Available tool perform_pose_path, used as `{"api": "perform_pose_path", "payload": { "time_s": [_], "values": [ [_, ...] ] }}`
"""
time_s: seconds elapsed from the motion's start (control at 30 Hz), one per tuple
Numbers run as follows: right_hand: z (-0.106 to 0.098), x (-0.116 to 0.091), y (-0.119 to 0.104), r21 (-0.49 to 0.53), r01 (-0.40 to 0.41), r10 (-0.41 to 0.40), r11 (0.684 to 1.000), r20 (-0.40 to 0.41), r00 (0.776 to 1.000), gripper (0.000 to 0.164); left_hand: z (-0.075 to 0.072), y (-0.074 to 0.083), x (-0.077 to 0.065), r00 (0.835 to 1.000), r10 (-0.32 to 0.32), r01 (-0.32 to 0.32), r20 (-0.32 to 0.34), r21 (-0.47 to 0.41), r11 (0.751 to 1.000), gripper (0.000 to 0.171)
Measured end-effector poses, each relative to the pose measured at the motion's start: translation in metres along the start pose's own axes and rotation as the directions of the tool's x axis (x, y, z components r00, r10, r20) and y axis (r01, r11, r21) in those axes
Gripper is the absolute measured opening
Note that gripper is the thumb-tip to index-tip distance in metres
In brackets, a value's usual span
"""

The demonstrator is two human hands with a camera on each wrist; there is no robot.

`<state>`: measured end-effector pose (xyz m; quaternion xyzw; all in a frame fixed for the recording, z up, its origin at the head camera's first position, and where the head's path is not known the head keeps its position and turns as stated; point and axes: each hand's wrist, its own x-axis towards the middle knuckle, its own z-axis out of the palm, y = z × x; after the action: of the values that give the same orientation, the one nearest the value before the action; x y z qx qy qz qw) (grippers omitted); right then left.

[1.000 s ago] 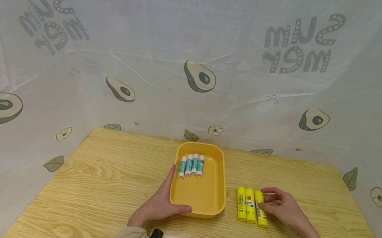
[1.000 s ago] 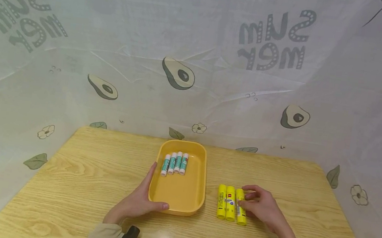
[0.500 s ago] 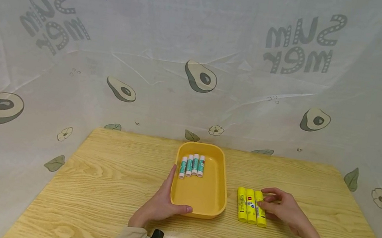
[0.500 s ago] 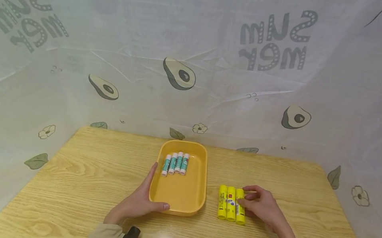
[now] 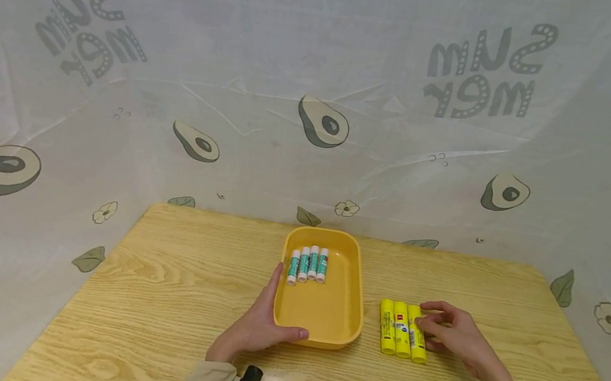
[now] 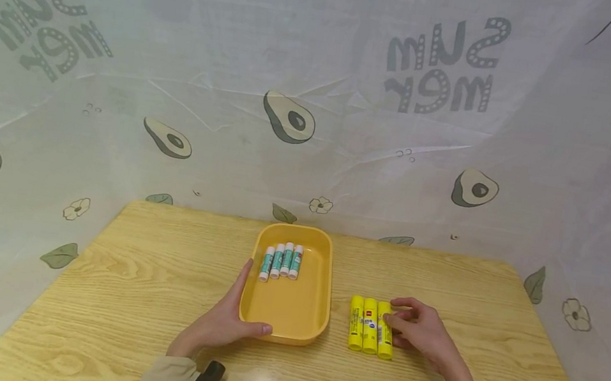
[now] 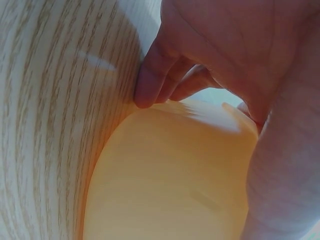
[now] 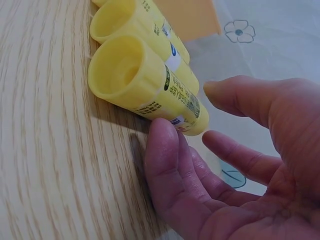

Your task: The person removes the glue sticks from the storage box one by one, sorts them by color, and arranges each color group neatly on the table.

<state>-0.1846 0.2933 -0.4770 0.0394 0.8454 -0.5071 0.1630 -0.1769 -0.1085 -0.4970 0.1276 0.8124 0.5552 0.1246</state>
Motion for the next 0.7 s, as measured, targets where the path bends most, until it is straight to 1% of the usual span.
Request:
{"api": "perform_pose_path", "payload": {
  "time_s": [0.3,0.5,0.6,0.7],
  "values": [
    [0.0002,-0.0009,-0.0008,0.008,-0.004,0.004,1.0,-0.008,1.0,0.059,0.0,0.0009,-0.0002,1.0,0.005,-0.005,-0.002,0.001,1.0,0.134],
    [-0.0005,0.0001,0.0008,0.005,-0.011,0.011,1.0,-0.02,1.0,0.059,0.0008,-0.0007,0.0011,1.0,-0.011,0.011,0.0,0.003,1.0,0.135],
    [-0.0007,-0.0007,-0.001,0.002,0.002,-0.002,1.0,-0.038,0.999,0.058,0.0009,-0.0009,0.0013,1.0,-0.009,0.009,0.001,0.002,1.0,0.135],
    [-0.0005,-0.0016,-0.0064,-0.012,0.035,-0.035,0.999,-0.064,0.997,0.057,0.0006,-0.0009,0.0012,1.0,-0.001,0.001,0.001,-0.003,1.0,0.136]
  ]
}}
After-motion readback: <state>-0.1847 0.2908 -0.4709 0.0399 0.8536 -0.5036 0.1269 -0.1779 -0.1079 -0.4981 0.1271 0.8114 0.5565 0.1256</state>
